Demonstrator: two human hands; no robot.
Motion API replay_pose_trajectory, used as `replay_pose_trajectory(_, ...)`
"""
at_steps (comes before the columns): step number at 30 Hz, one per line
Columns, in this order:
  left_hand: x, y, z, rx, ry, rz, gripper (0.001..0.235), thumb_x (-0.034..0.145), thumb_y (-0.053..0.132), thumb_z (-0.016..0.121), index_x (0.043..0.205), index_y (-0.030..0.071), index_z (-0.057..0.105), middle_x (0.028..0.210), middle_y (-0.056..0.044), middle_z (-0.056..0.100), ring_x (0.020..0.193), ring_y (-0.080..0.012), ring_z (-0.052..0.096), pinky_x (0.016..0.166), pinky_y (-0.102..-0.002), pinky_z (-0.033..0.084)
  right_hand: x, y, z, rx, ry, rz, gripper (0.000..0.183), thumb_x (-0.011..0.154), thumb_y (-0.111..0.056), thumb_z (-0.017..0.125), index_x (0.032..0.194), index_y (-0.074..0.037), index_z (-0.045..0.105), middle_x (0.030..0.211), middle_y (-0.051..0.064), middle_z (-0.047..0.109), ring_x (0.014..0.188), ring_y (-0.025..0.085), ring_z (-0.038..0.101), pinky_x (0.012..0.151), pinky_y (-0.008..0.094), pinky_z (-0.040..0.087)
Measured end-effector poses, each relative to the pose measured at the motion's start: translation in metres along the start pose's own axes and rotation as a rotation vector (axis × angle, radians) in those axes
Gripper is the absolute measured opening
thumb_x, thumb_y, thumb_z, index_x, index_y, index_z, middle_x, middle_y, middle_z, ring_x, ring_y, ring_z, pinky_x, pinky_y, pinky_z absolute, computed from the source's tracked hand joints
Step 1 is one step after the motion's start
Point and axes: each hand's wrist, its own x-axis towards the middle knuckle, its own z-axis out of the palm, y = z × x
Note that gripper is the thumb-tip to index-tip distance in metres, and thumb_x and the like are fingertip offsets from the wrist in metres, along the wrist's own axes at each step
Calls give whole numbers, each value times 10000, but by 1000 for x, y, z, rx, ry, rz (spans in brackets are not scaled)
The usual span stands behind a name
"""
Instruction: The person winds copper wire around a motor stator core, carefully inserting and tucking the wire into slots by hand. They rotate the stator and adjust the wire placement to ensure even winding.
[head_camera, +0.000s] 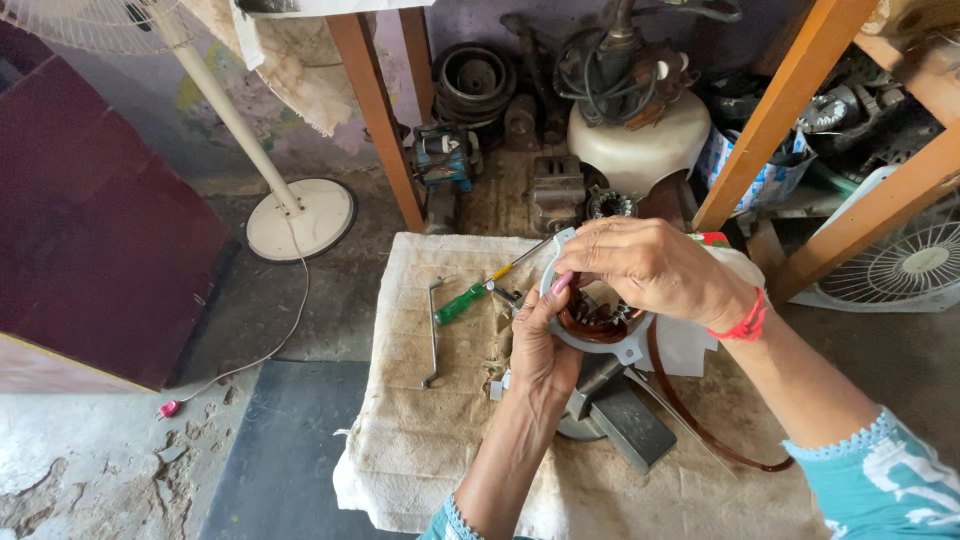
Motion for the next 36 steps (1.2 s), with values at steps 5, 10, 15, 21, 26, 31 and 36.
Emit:
replay_pose_trajectory(5,2,2,0,5,-24,17,411,858,84,773,1249,19,663,1193,-89,722,1135,-227,670,1039,-426,533,2,4,-1,-113,-20,-90,393,701,95,687,1077,-12,728,1083,101,753,1077,329,710,925,391,587)
replay_pose_trajectory(10,3,3,-4,14,-48,22,407,857,79,763,1245,11,663,1191,-93,727,1131,-223,673,1022,-407,534,-2,4,1,-148,-14,-116,382,700,86,681,1069,-4,718,1081,104,746,1079,329,707,925,395,584)
replay_pose_trajectory(15,7,-3,-12,23,-49,30,383,878,64,755,1246,11,663,1192,-82,723,1127,-209,666,1019,-386,533,-6,5,4,-182,-23,-98,382,705,89,667,1074,6,717,1109,120,744,1102,341,704,954,402,575)
replay_pose_trajectory(21,16,-2,-18,25,16,33,369,863,72,725,1223,15,664,1208,-98,717,1116,-230,685,1022,-420,544,-16,3,-16,394,76,214,581,869,60,657,1433,51,519,1492,186,548,1391,301,530,1163,399,429)
replay_pose_trajectory(26,19,5,-10,73,38,45,413,878,75,723,1273,4,629,1242,-98,702,1148,-234,674,1033,-430,551,-28,-5,-19,452,269,374,509,917,26,642,1417,-37,569,1473,97,607,1385,203,582,1164,366,478)
replay_pose_trajectory(31,15,8,-4,88,26,26,414,864,77,716,1266,30,632,1209,-87,720,1135,-229,674,1012,-439,549,-19,-7,9,-190,186,51,461,824,-4,717,1281,-65,701,1331,90,700,1227,247,659,1053,392,526)
replay_pose_trajectory(36,11,5,-2,97,-44,43,417,895,45,717,1303,21,636,1226,-81,706,1143,-204,656,1009,-392,533,-17,-15,10,-395,191,24,429,800,47,677,1221,-26,708,1220,95,722,1081,275,679,934,406,554)
